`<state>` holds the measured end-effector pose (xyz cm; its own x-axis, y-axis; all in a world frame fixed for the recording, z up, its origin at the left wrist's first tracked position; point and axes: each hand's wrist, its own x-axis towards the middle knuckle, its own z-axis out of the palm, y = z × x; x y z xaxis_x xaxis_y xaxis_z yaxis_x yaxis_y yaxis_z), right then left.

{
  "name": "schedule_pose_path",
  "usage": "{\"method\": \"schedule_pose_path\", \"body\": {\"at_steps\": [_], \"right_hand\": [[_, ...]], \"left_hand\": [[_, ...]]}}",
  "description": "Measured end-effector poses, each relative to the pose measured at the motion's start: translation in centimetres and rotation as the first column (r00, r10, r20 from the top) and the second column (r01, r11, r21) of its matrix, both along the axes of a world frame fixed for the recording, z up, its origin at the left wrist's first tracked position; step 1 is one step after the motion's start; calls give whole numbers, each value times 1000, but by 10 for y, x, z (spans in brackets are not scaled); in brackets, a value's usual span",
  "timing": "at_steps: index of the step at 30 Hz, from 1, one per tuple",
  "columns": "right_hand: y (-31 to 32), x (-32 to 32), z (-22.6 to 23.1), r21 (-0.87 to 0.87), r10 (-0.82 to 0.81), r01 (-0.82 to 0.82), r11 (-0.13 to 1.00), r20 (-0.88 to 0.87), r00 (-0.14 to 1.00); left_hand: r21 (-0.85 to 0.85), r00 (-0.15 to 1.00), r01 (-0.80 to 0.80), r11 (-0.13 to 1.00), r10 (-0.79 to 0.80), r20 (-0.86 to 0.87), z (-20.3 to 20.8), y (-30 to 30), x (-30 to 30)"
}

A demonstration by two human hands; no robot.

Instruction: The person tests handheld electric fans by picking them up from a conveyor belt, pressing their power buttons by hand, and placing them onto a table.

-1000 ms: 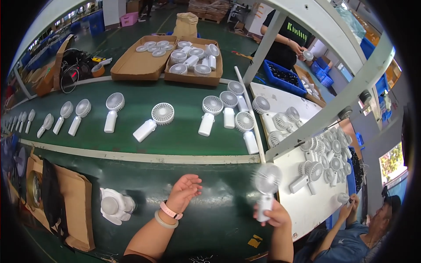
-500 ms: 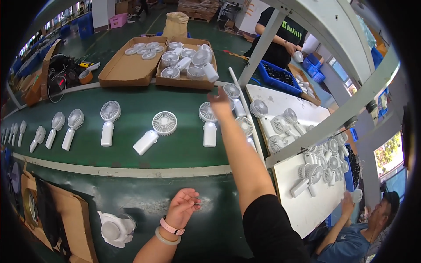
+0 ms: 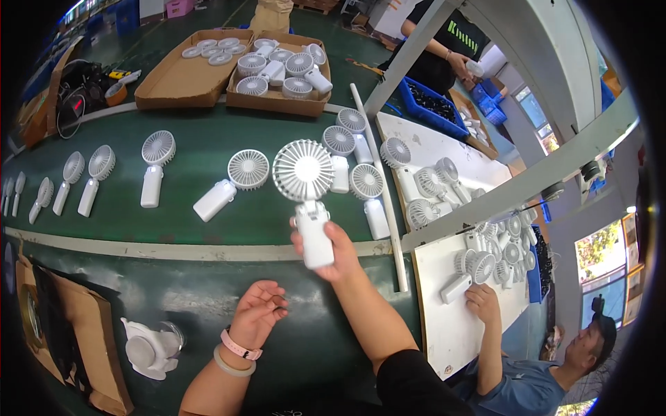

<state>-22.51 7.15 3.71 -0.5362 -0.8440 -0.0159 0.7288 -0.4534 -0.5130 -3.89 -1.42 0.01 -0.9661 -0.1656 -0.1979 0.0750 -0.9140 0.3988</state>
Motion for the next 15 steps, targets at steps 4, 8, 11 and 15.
{"method": "schedule_pose_path", "body": {"at_steps": [4, 8, 11, 15], "right_hand": [[20, 18, 11, -111, 189, -179, 977, 80, 979], [24, 19, 5, -97, 242, -246, 964, -46, 969], [25, 22, 2, -75, 169, -173, 982, -53, 984], [23, 21, 5, -13, 189, -189, 982, 51, 981]], "left_hand": [[-31, 1000, 12, 999, -11, 11, 0, 0, 0], [-38, 1000, 14, 999, -14, -2, 0, 1, -4], [-43, 1000, 18, 999, -19, -10, 1, 1, -5], [-47, 1000, 17, 999, -18, -8, 0, 0, -3]]}}
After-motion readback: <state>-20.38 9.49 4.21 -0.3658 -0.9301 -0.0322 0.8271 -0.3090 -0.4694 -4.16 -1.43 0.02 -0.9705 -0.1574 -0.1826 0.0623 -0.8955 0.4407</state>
